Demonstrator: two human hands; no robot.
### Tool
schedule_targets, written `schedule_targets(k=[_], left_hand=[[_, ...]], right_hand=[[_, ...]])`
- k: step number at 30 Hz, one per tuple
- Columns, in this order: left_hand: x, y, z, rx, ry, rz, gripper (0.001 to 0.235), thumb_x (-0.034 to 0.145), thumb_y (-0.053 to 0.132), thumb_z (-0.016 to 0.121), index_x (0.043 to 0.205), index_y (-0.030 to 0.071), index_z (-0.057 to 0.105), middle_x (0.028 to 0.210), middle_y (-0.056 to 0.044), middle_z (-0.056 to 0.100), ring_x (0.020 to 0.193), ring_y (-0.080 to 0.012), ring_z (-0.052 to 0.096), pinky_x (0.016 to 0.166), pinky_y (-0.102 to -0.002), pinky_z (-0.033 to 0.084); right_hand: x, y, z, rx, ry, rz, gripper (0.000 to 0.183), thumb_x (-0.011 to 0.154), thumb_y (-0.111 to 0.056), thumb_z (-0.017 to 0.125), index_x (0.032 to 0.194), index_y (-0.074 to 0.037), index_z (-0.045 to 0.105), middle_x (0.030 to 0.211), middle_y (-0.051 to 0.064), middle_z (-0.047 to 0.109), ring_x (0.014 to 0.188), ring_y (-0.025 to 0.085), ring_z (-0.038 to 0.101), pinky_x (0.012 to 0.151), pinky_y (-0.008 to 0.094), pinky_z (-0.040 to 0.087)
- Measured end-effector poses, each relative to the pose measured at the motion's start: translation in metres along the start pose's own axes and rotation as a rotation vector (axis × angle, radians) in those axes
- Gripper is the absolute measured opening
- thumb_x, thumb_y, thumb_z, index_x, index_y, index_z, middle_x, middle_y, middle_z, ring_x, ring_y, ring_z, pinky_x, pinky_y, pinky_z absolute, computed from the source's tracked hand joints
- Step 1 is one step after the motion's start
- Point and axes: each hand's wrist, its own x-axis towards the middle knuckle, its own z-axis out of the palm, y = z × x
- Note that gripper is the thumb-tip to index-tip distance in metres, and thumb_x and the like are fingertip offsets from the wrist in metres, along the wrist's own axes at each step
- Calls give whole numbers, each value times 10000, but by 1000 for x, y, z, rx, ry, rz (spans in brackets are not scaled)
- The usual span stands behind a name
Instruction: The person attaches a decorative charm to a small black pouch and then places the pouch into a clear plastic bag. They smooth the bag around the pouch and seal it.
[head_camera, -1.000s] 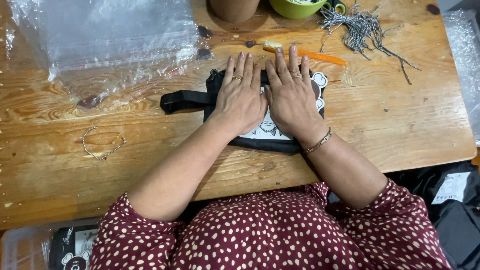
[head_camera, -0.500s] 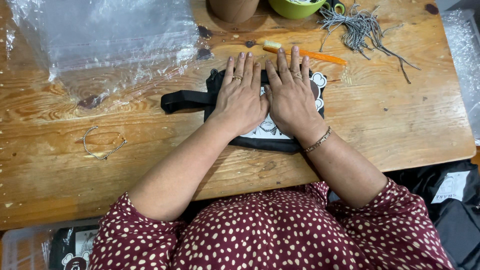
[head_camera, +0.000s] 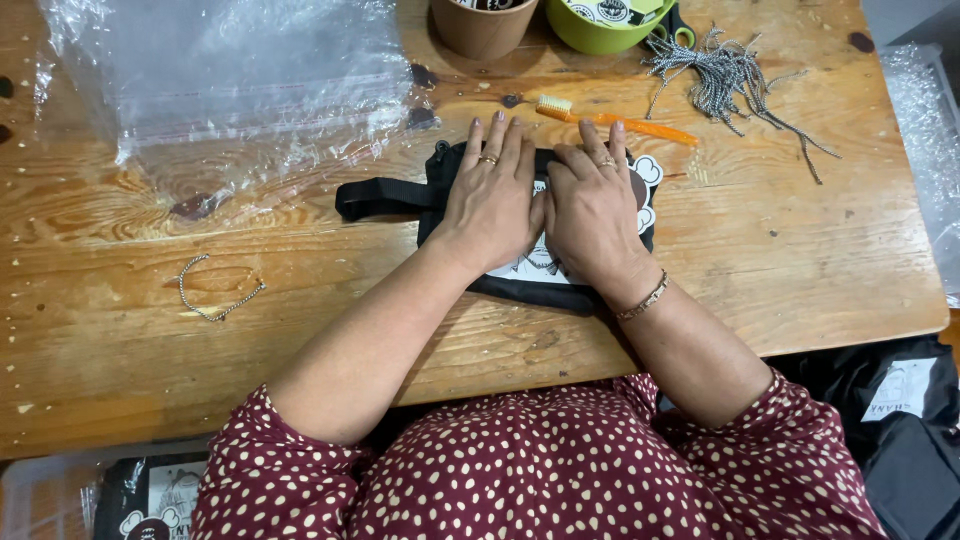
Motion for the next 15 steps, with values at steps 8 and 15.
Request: schedule_targets(k=[8,15], left_hand=[[0,-1,1,1,53,20,611,947,329,506,1375,-104,566,1479,-342,498,1503,-420,308,1267,-533,17],[1,-2,4,18,97,82,542,914,254,519,1305,-107,618,1410,-335,568,1468,-420,382,1268,-537,69]], right_hand=[[8,-3,-17,76,12,3,213,968,-210,689,1088,-73,799,1204,111,715,1441,372,490,1276,545,205],[5,-4,-23,89,-63,18,171,890,-178,697,840,-24,753,1095,149,622,1290,410,551,1162,532,394]])
